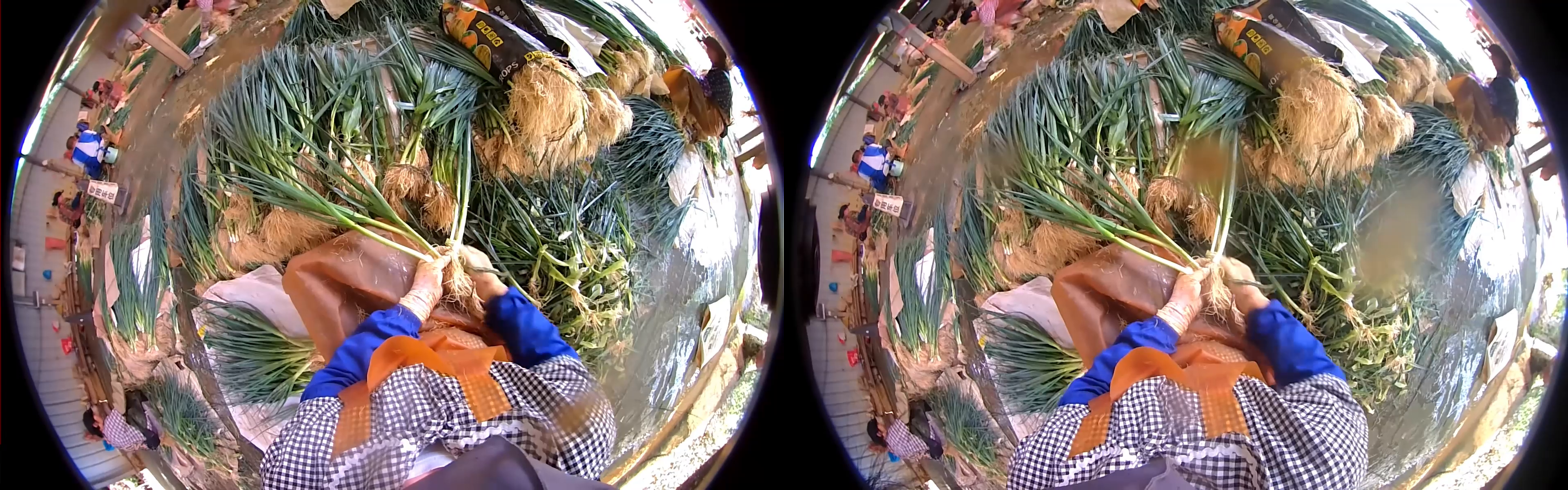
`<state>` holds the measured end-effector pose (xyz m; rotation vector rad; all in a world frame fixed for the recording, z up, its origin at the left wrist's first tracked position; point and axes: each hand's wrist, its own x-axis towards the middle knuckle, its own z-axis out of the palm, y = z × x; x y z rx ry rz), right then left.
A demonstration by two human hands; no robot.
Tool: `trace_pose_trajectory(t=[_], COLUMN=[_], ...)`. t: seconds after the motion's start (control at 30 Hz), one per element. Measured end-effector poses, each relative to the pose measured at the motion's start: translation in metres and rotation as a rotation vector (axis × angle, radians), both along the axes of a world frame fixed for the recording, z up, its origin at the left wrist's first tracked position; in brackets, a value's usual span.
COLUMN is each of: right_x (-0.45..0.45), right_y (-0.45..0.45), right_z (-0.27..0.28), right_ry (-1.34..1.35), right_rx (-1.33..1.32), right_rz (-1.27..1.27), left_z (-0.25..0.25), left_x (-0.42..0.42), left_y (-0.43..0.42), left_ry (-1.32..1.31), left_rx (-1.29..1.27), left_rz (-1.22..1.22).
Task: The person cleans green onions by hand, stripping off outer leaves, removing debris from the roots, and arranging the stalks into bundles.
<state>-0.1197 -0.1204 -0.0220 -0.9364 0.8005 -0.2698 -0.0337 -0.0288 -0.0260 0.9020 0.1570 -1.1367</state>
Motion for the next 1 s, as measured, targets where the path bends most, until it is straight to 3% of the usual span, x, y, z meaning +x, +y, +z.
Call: trace_pose_trajectory(t=[0.03, 0.1, 0.17, 0.2, 0.27, 0.33, 0.4, 0.47, 0.6, 0.73, 0.8, 0.83, 0.9, 0.97, 1.0], right_x=[-0.034, -0.125, -0.106, -0.126, -0.081, -0.035, 0.009, 0.032, 0.049, 0.048, 0.036, 0.024, -0.011, -0.062, -0.092], right_y=[-0.004, -0.046, -0.066, -0.076, -0.069, -0.059, -0.058, -0.069, -0.074, -0.075, -0.059, -0.040, -0.023, -0.029, -0.042], right_z=[-0.029, -0.140, 0.017, 0.006, 0.069, 0.065, 0.071, 0.038, 0.016, 0.019, 0.058, 0.086, 0.101, 0.140, 0.136], right_ry=[0.137, 0.432, 1.291, 1.105, 0.894, 0.411, 0.415, 0.232, 0.208, 0.210, 0.470, 0.270, 0.149, 0.127, 0.156], right_rx=[-0.329, -1.377, -0.876, -1.088, -1.150, -1.177, -0.747, -0.475, -0.575, -0.478, -0.683, -0.631, -0.383, -0.385, -0.234], right_rz=[0.202, 0.984, 1.182, 0.827, 0.505, 0.102, 0.156, 0.142, -0.023, 0.147, 0.219, 0.226, 0.373, 0.582, 0.473], left_z=[0.011, 0.013, 0.012, 0.013, 0.014, 0.008, 0.008, 0.022, -0.009, -0.018, -0.025, -0.030, -0.006, -0.013, -0.004], left_x=[0.001, 0.004, 0.002, 0.002, 0.000, 0.000, 0.001, -0.001, 0.000, -0.002, 0.002, 0.001, 0.001, 0.000, 0.000], left_y=[-0.002, -0.003, -0.006, -0.009, -0.005, -0.008, -0.007, -0.007, -0.006, -0.005, -0.008, -0.010, -0.009, -0.010, -0.008], left_ry=[-0.009, -0.014, -0.126, -0.122, -0.079, -0.103, -0.138, -0.186, -0.250, -0.334, -0.278, -0.214, -0.125, -0.011, 0.001], left_rx=[-0.046, 0.021, 0.075, 0.070, 0.068, 0.054, 0.087, 0.059, 0.108, 0.144, 0.194, 0.247, 0.164, 0.064, 0.084], left_rz=[-0.014, 0.043, 0.050, 0.050, 0.018, 0.017, -0.004, -0.011, -0.067, -0.107, -0.053, 0.001, 0.018, 0.057, 0.071])
